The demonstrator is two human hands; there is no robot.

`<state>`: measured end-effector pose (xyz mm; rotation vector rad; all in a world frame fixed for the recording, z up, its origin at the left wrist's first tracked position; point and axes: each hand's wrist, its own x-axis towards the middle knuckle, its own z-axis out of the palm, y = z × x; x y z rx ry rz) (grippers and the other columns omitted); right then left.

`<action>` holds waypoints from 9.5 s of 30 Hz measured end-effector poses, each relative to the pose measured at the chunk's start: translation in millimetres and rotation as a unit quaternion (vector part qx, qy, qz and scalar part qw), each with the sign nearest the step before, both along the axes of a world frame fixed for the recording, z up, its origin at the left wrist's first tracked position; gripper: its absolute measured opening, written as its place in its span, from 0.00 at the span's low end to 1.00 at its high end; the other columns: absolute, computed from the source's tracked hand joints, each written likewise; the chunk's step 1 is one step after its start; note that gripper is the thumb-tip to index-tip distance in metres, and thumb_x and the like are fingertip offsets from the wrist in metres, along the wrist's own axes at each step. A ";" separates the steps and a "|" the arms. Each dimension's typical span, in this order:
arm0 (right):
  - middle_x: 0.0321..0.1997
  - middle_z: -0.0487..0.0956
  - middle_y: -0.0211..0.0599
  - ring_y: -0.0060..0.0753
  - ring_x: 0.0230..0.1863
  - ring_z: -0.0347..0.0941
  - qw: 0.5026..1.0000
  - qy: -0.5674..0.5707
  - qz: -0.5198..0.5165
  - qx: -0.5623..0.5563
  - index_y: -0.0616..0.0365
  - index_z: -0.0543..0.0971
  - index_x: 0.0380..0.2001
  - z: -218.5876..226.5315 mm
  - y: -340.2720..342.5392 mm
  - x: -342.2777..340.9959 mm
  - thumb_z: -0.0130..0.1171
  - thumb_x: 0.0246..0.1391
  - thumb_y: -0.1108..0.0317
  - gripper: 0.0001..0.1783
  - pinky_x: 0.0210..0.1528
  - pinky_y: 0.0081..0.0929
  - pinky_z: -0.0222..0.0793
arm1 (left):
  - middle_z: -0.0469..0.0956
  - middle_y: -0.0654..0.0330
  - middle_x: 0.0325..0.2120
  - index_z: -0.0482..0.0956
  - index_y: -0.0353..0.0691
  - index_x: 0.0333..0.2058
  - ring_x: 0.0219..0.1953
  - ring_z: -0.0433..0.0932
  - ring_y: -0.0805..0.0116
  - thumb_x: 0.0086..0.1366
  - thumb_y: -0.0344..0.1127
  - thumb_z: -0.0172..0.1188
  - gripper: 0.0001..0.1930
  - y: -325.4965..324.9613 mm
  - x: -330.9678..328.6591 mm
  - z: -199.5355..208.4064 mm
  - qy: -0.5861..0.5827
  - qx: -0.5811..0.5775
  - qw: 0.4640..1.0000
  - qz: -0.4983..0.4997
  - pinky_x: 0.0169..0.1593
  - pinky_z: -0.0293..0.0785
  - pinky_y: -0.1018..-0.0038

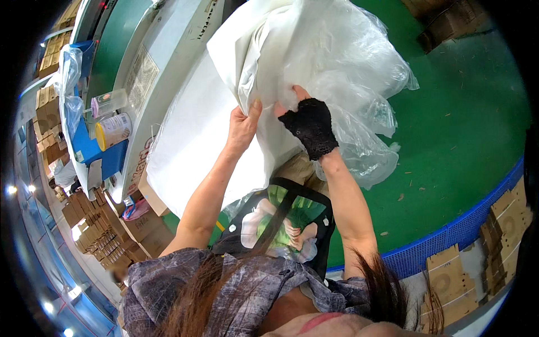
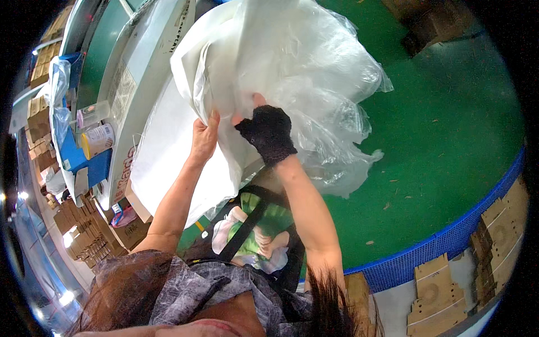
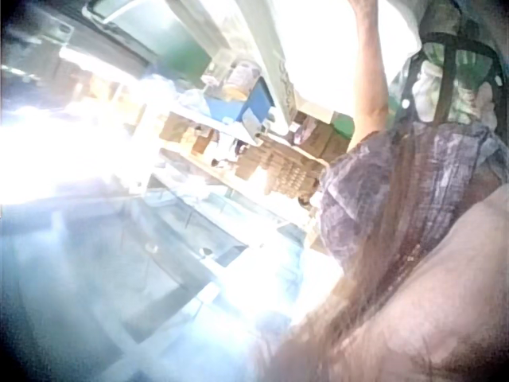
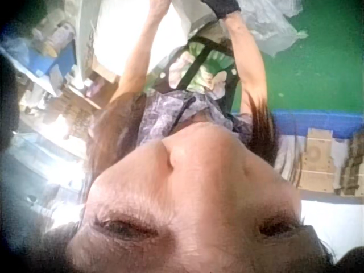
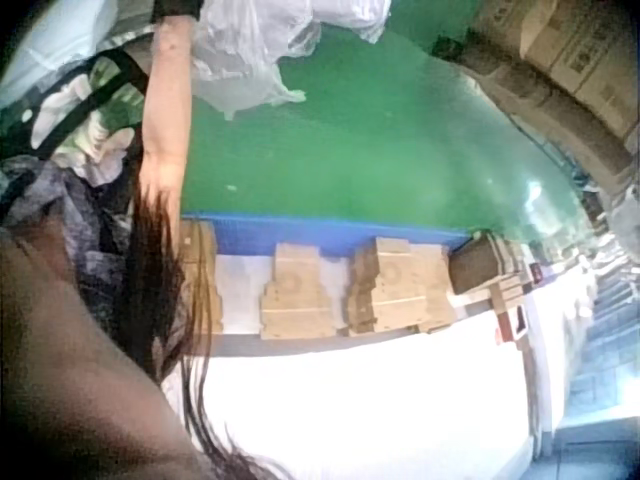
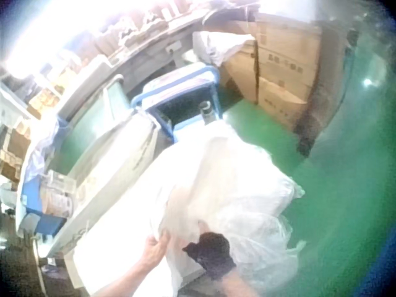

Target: The person places bubble wrap and tissue paper into cardboard boxes, then inserts pairs of sneakers into the boxes and closes them. The person repeats this process for multiple boxes on a green conveyor belt.

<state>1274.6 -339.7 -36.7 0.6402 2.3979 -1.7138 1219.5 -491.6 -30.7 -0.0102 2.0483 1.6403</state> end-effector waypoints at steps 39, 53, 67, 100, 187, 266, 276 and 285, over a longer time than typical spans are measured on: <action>0.27 0.75 0.48 0.48 0.31 0.72 0.955 -0.062 -0.143 0.252 0.55 0.70 0.40 -26.2 82.0 37.2 0.54 0.41 0.57 0.22 0.34 0.36 0.67 | 0.59 0.70 0.13 0.65 0.34 0.20 0.19 0.55 0.81 0.64 0.43 0.44 0.19 1.8 10.7 -2.5 0.111 -0.103 0.988 -0.018 0.22 0.54 0.80; 0.28 0.73 0.30 0.20 0.32 0.66 0.906 -0.032 -0.174 -0.384 0.62 0.72 0.34 3.9 91.9 12.3 0.65 0.32 0.63 0.22 0.37 0.18 0.62 | 0.67 0.63 0.13 0.71 0.31 0.27 0.19 0.62 0.78 0.63 0.37 0.46 0.13 5.1 18.3 -0.3 0.135 -0.142 0.978 -0.075 0.25 0.61 0.80; 0.19 0.71 0.49 0.46 0.24 0.69 0.975 0.065 -0.006 -0.211 0.63 0.72 0.24 47.7 25.8 -32.7 0.57 0.36 0.65 0.13 0.29 0.31 0.64 | 0.75 0.59 0.25 0.73 0.35 0.31 0.29 0.73 0.69 0.50 0.23 0.51 0.09 13.4 25.7 17.6 0.129 -0.112 0.983 -0.061 0.34 0.68 0.76; 0.32 0.73 0.43 0.38 0.38 0.68 0.873 0.087 -0.018 0.479 0.64 0.71 0.37 66.8 78.9 -218.1 0.50 0.43 0.67 0.17 0.44 0.35 0.61 | 0.75 0.64 0.28 0.75 0.30 0.32 0.28 0.70 0.79 0.57 0.29 0.54 0.07 -114.4 16.7 156.4 0.309 -0.163 0.905 0.242 0.33 0.66 0.82; 0.37 0.71 0.44 0.40 0.40 0.70 0.995 0.071 -0.060 0.041 0.59 0.69 0.42 52.6 -37.6 25.4 0.55 0.39 0.75 0.21 0.39 0.32 0.68 | 0.70 0.50 0.38 0.68 0.32 0.43 0.38 0.72 0.58 0.40 0.25 0.62 0.26 -88.2 21.3 118.2 0.326 -0.181 0.926 -0.051 0.38 0.68 0.68; 0.29 0.72 0.39 0.36 0.33 0.67 0.924 0.132 -0.191 0.304 0.61 0.72 0.31 12.6 212.1 -86.2 0.58 0.44 0.57 0.18 0.38 0.28 0.62 | 0.45 0.43 0.58 0.61 0.67 0.52 0.16 0.65 0.67 0.47 0.26 0.49 0.33 120.2 69.9 -40.3 0.375 -0.281 0.805 -0.364 0.20 0.68 0.76; 0.33 0.74 0.42 0.45 0.36 0.71 0.826 0.005 0.372 0.423 0.47 0.67 0.45 -1.0 234.7 -199.8 0.54 0.40 0.63 0.24 0.34 0.36 0.67 | 0.50 0.53 0.58 0.59 0.62 0.53 0.25 0.70 0.62 0.45 0.28 0.53 0.34 118.6 55.7 -10.8 0.233 -0.328 0.821 -0.404 0.25 0.70 0.75; 0.31 0.76 0.33 0.32 0.33 0.71 0.917 0.054 0.367 0.150 0.57 0.76 0.31 -15.8 243.0 -264.1 0.53 0.44 0.61 0.13 0.36 0.27 0.66 | 0.64 0.53 0.34 0.55 0.31 0.47 0.40 0.68 0.57 0.43 0.45 0.66 0.39 164.0 -38.7 11.9 -0.005 0.036 0.938 0.346 0.41 0.67 0.65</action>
